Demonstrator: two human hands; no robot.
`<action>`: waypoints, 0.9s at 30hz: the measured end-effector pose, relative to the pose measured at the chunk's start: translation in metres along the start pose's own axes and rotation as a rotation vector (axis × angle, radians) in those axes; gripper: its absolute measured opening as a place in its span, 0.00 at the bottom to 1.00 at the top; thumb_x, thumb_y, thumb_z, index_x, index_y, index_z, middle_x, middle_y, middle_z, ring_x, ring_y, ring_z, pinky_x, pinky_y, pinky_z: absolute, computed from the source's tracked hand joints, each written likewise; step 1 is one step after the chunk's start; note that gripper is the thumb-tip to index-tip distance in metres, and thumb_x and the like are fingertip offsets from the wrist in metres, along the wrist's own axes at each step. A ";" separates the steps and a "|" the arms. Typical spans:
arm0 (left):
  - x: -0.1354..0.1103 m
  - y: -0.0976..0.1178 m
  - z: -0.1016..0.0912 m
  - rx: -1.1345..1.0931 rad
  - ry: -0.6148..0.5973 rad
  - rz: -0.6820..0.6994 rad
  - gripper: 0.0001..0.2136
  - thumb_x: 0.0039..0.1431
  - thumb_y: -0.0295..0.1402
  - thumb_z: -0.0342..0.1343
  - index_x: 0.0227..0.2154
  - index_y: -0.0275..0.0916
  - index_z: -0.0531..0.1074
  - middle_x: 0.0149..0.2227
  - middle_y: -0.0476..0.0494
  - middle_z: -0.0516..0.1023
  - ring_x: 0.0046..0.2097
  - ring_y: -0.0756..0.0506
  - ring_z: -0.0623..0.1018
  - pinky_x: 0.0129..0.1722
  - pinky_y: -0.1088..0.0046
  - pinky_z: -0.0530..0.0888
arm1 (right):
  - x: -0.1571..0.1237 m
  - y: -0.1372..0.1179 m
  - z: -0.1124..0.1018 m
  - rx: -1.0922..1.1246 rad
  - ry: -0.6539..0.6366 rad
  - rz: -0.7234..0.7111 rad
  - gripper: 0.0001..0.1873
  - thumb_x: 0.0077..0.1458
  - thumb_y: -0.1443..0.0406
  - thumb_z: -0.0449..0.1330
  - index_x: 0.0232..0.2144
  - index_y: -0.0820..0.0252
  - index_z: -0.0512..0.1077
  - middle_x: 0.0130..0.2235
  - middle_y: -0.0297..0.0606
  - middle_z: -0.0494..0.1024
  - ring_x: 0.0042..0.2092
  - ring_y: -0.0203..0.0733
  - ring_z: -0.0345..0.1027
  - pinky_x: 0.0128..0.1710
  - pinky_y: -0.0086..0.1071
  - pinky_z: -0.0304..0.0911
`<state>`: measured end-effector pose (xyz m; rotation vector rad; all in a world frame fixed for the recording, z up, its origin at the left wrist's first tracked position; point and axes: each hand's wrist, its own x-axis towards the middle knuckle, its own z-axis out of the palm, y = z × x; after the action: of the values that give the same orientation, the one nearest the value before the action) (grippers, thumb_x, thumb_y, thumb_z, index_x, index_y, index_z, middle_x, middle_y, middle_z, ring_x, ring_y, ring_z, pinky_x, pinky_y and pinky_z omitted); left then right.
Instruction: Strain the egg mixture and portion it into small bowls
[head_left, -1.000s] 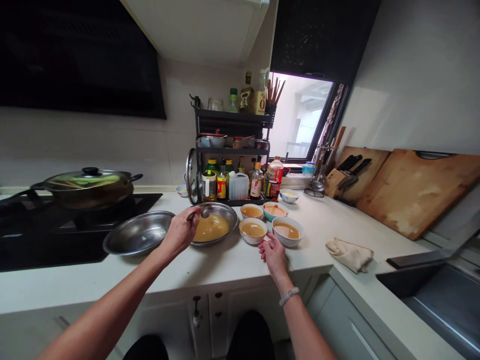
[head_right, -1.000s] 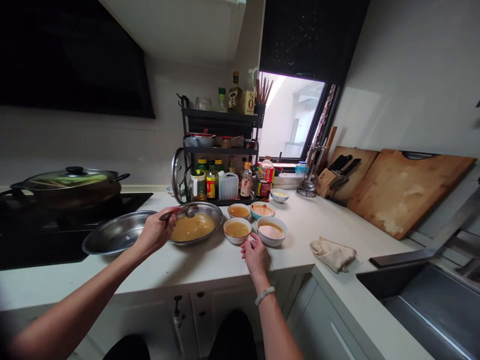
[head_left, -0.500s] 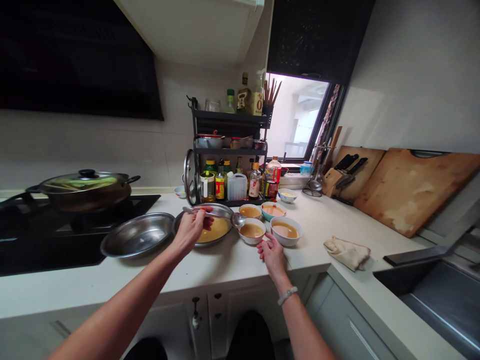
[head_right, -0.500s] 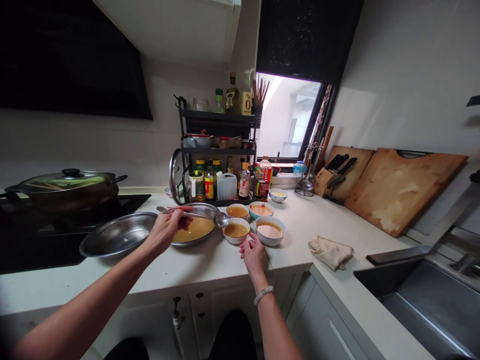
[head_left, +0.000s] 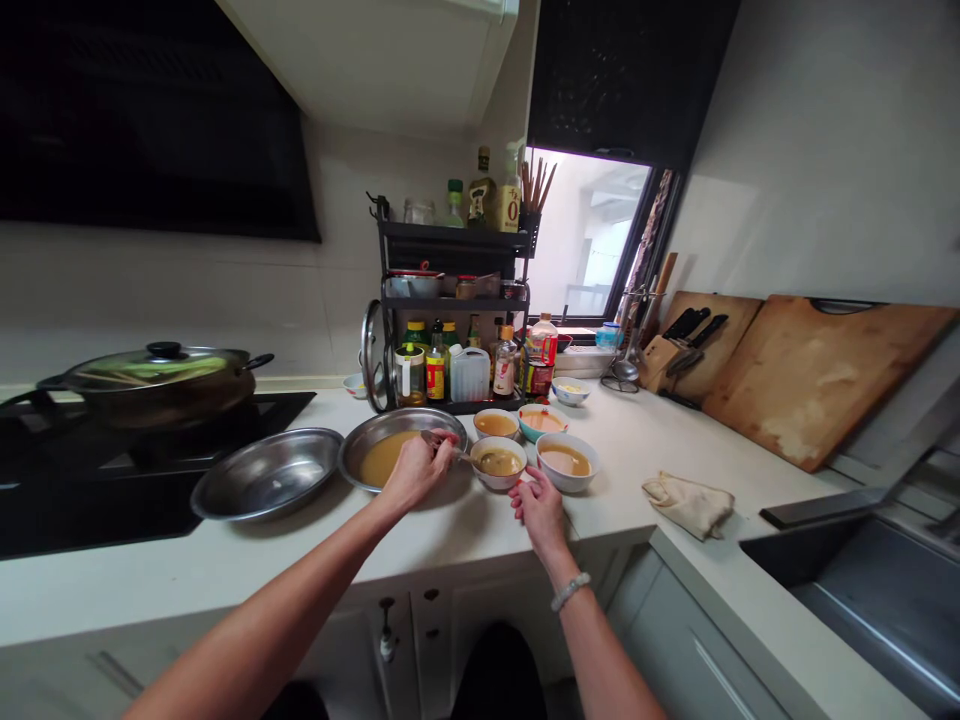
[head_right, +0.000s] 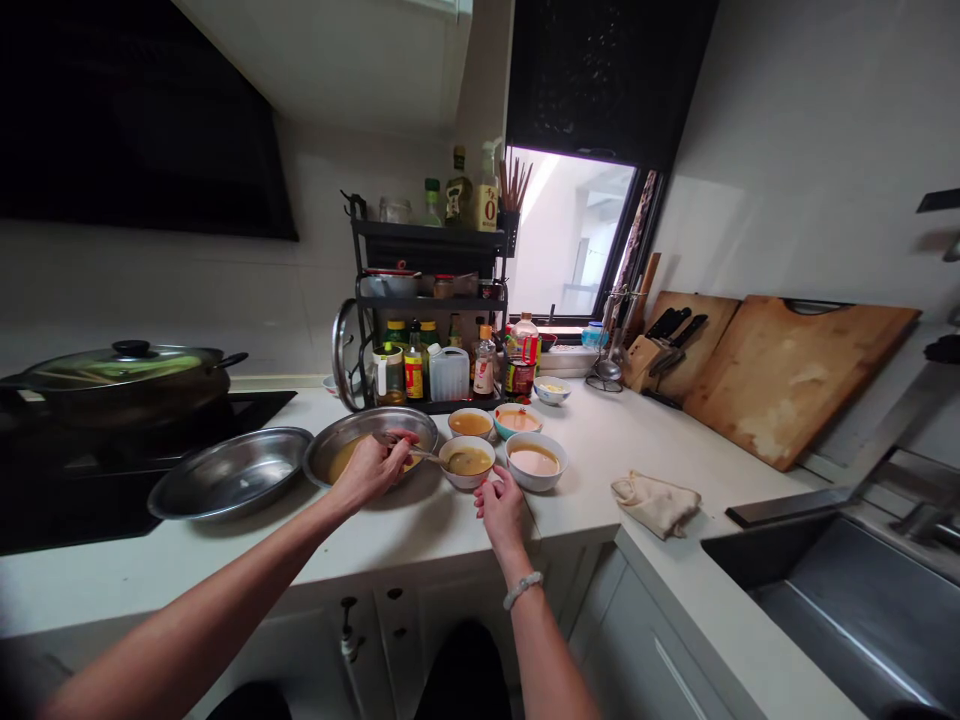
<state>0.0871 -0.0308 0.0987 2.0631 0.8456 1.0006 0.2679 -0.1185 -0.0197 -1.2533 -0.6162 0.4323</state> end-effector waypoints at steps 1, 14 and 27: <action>0.000 -0.001 0.000 -0.031 -0.002 -0.027 0.12 0.53 0.35 0.48 0.35 0.36 0.74 0.21 0.47 0.76 0.19 0.48 0.73 0.20 0.75 0.68 | 0.000 0.000 0.000 -0.001 0.002 -0.001 0.23 0.43 0.62 0.58 0.44 0.62 0.66 0.20 0.29 0.73 0.18 0.35 0.64 0.13 0.24 0.54; 0.008 -0.002 -0.007 -0.500 0.183 -0.245 0.09 0.49 0.30 0.50 0.32 0.33 0.71 0.17 0.49 0.72 0.20 0.49 0.73 0.20 0.75 0.72 | -0.002 -0.004 0.001 -0.003 -0.004 -0.005 0.23 0.43 0.62 0.57 0.43 0.63 0.65 0.20 0.29 0.72 0.19 0.34 0.63 0.13 0.24 0.54; 0.006 0.000 -0.005 -0.404 0.025 -0.317 0.08 0.48 0.29 0.50 0.30 0.33 0.72 0.18 0.48 0.73 0.19 0.50 0.71 0.18 0.77 0.69 | -0.001 -0.002 0.001 0.000 -0.001 -0.015 0.22 0.44 0.62 0.57 0.43 0.63 0.65 0.20 0.29 0.73 0.19 0.34 0.63 0.13 0.24 0.54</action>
<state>0.0857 -0.0252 0.1036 1.5260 0.8686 0.9327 0.2666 -0.1193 -0.0178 -1.2478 -0.6261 0.4208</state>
